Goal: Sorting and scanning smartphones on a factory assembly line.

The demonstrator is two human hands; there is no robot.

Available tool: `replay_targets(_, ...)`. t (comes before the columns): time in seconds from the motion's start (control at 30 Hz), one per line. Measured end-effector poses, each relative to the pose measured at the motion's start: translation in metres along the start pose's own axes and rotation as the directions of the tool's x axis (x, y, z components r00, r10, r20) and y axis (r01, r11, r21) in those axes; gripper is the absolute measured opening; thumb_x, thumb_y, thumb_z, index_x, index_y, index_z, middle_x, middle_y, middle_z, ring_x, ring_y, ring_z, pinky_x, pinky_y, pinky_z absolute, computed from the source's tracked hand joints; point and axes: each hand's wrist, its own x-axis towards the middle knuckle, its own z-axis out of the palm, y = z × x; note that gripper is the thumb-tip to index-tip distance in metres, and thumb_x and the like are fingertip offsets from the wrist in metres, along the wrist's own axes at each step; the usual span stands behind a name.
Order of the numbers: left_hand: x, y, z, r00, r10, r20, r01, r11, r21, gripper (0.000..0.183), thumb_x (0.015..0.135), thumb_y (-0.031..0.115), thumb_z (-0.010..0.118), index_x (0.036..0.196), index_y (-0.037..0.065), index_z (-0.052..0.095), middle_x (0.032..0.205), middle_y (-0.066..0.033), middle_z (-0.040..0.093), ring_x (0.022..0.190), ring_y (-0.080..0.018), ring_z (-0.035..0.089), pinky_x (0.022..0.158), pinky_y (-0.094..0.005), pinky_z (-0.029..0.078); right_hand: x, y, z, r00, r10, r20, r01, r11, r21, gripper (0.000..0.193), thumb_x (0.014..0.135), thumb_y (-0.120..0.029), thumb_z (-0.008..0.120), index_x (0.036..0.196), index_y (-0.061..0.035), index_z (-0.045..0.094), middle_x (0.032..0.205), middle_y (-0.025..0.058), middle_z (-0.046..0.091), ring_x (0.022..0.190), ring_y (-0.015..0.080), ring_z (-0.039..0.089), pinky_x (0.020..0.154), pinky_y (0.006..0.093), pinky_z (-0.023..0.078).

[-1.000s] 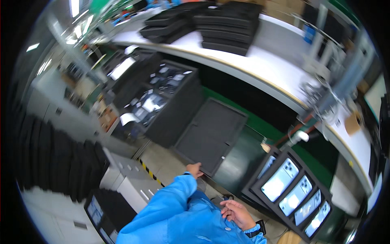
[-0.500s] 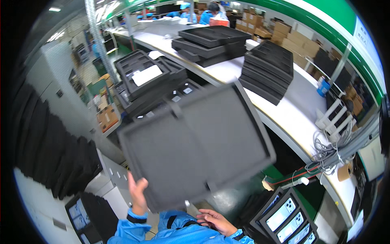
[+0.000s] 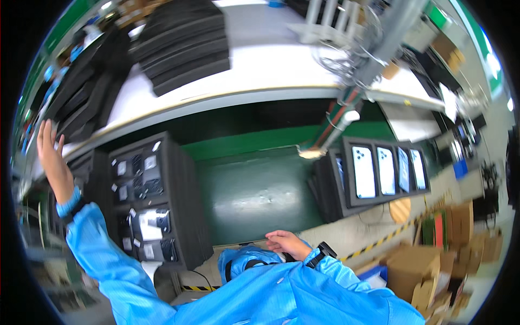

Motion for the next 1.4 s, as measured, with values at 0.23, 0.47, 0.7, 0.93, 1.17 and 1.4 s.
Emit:
replay_targets(0.23,-0.285,0.011,0.211,-0.439,0.140,0.888,0.001,0.988,-0.156,0.039,0.088,0.027,0.065,0.119,0.004,0.064,0.108,-0.0163,0.068,0.095,-0.0325,0.067,0.086,-0.0410,0.054,0.072,-0.023,-0.009,0.989,0.045,-0.143,-0.020,0.985,0.172,0.038,0.097,-0.032,0.061,0.126,-0.0084,0.059,0.112,0.0083,0.066,0.100,0.0186,0.064,0.090,0.0346,0.052)
replay_targets(0.47,-0.399,-0.213,0.325,-0.373,-0.284,0.883,-0.027,0.955,0.296,0.030,0.081,0.027,0.064,0.098,0.004,0.073,0.095,-0.0216,0.072,0.089,-0.0328,0.071,0.085,-0.0446,0.055,0.219,-0.174,-0.042,0.881,-0.108,-0.461,0.402,0.684,0.609,0.038,0.095,-0.028,0.062,0.128,-0.0106,0.056,0.110,0.0057,0.065,0.094,0.0174,0.063,0.082,0.0332,0.052)
replay_targets(0.7,-0.366,-0.346,0.545,0.449,-0.261,0.854,-0.219,0.895,0.389,0.044,0.092,0.037,0.061,0.125,0.008,0.063,0.120,-0.0136,0.067,0.109,-0.0271,0.063,0.093,-0.0386,0.050,0.325,-0.205,-0.164,0.449,-0.503,-0.738,0.847,0.503,0.172,0.050,0.101,-0.035,0.052,0.143,-0.0105,0.043,0.142,0.0107,0.050,0.132,0.0271,0.046,0.109,0.0430,0.040)
replay_targets(0.93,-0.353,-0.406,0.630,0.394,-0.537,0.746,-0.204,0.741,0.640,0.046,0.095,0.039,0.055,0.128,0.006,0.060,0.125,-0.0138,0.064,0.112,-0.0266,0.062,0.094,-0.0386,0.050,0.316,-0.203,-0.153,0.605,-0.159,-0.780,0.737,0.483,0.472,0.051,0.101,-0.038,0.050,0.143,-0.0097,0.042,0.140,0.0117,0.050,0.129,0.0267,0.048,0.107,0.0423,0.041)
replay_targets(1.17,-0.350,-0.396,0.645,0.400,-0.518,0.756,-0.124,0.787,0.604,0.049,0.098,0.040,0.050,0.131,0.004,0.056,0.129,-0.0139,0.061,0.115,-0.0261,0.060,0.095,-0.0386,0.049,0.305,-0.204,-0.150,0.596,-0.112,-0.795,0.733,0.480,0.482,0.053,0.102,-0.042,0.048,0.143,-0.0090,0.040,0.139,0.0127,0.050,0.127,0.0263,0.050,0.105,0.0416,0.043)
replay_targets(1.4,-0.361,-0.331,0.618,0.438,-0.431,0.789,0.239,0.902,0.360,0.052,0.100,0.042,0.044,0.133,0.003,0.053,0.133,-0.0141,0.058,0.118,-0.0256,0.058,0.096,-0.0386,0.049,0.276,-0.184,-0.158,0.581,-0.190,-0.791,0.744,0.519,0.421,0.055,0.102,-0.045,0.046,0.142,-0.0082,0.038,0.137,0.0136,0.049,0.124,0.0259,0.052,0.102,0.0409,0.045)
